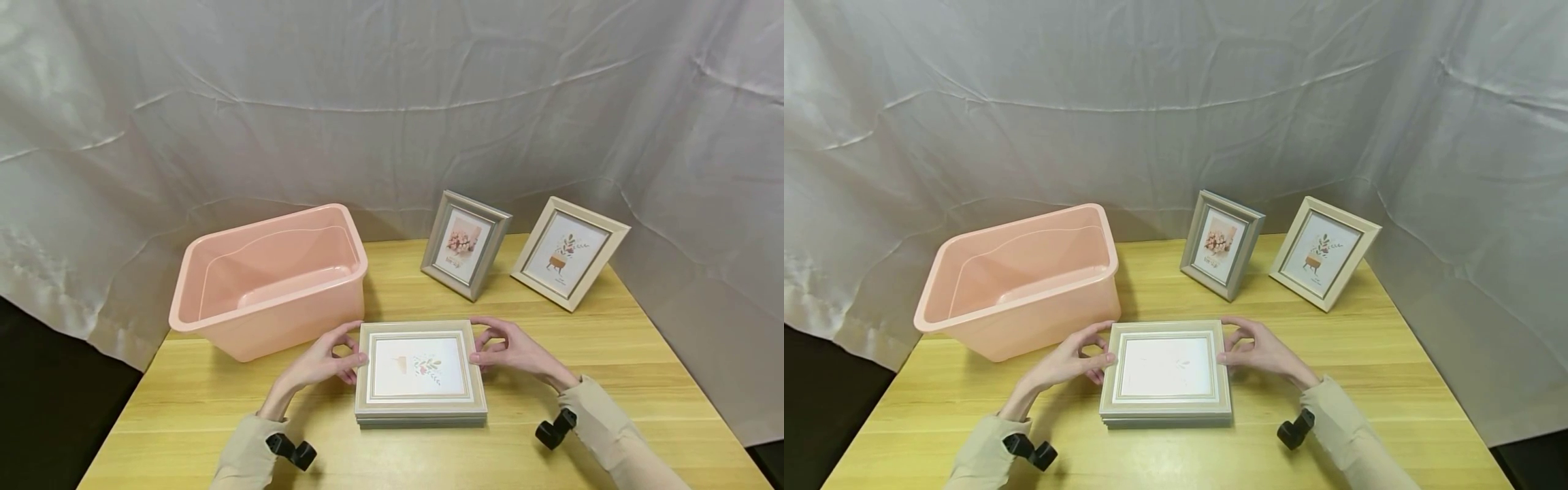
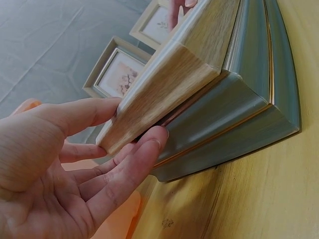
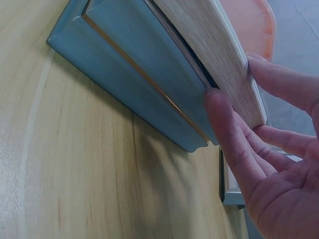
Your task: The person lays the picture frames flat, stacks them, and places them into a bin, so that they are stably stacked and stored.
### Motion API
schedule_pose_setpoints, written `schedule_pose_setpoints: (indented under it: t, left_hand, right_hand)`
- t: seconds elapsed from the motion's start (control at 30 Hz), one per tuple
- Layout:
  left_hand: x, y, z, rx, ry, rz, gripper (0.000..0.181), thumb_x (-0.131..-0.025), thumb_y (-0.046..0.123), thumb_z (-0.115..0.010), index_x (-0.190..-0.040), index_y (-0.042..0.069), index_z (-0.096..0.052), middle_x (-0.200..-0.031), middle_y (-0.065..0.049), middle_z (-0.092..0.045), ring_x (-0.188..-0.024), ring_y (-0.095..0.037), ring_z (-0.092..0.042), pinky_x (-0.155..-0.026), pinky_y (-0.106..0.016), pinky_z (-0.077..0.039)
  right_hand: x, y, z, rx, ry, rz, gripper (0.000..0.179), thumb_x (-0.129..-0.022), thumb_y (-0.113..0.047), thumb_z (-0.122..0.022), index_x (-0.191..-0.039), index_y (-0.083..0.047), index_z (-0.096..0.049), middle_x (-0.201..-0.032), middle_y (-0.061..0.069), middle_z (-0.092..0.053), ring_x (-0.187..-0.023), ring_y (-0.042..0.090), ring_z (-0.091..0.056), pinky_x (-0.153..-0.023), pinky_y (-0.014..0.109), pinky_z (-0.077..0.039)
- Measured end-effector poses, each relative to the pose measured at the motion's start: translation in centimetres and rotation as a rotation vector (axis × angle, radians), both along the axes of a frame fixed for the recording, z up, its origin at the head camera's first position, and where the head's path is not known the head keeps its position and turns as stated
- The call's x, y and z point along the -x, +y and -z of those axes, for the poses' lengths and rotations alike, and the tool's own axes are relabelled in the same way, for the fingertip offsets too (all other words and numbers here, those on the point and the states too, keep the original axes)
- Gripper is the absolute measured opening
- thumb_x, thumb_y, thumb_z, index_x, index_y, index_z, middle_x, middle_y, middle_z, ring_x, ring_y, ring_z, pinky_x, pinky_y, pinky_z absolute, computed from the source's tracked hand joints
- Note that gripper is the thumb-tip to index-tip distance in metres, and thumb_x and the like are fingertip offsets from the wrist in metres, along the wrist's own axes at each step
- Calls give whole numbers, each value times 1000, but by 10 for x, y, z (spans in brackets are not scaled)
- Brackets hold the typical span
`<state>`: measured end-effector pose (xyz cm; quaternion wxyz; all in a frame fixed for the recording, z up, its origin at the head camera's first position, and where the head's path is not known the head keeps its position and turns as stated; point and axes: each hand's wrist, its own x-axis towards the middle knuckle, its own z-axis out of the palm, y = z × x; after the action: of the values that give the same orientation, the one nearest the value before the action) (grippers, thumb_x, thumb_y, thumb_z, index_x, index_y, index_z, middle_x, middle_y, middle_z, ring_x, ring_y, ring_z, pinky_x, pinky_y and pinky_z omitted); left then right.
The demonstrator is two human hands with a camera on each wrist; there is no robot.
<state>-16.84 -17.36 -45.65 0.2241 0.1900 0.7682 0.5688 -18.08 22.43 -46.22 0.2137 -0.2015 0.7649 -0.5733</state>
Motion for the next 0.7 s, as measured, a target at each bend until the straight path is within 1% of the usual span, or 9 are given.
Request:
schedule_pose_setpoints:
  t: [0.23, 0.33, 0.53, 0.7]
  left_hand:
    - [0, 0, -1, 6, -2, -3, 81, -97, 14, -67, -158, -5, -16, -112, -23, -55, -73, -38, -71, -73, -56, -63]
    - [0, 0, -1, 3, -1, 0, 81, -98, 14, -66, -158, -4, -16, -112, -23, -55, -73, -37, -72, -73, -55, -63]
    - [-1, 0, 0, -3, -3, 3, 81, -98, 14, -66, -158, -4, -16, -112, -24, -55, -74, -39, -71, -73, -55, -63]
    - [-1, -1, -1, -2, -7, 1, 81, -98, 15, -66, -159, -3, -16, -112, -22, -56, -72, -32, -72, -74, -55, -63]
  right_hand:
    - [0, 1, 0, -7, 6, -3, 79, -90, -10, -75, -152, 7, -30, -105, 22, -61, -76, 20, -74, -74, 38, -64]
    - [0, 1, 1, -8, 8, -3, 79, -89, -10, -75, -151, 7, -30, -106, 22, -62, -77, 20, -74, -74, 37, -64]
    - [0, 1, 1, -19, 9, 2, 79, -89, -12, -76, -151, 7, -31, -106, 22, -62, -78, 19, -74, -74, 35, -63]
    - [0, 1, 1, -44, 13, 14, 79, -88, -14, -77, -151, 5, -33, -106, 21, -62, -78, 19, -73, -73, 33, -62]
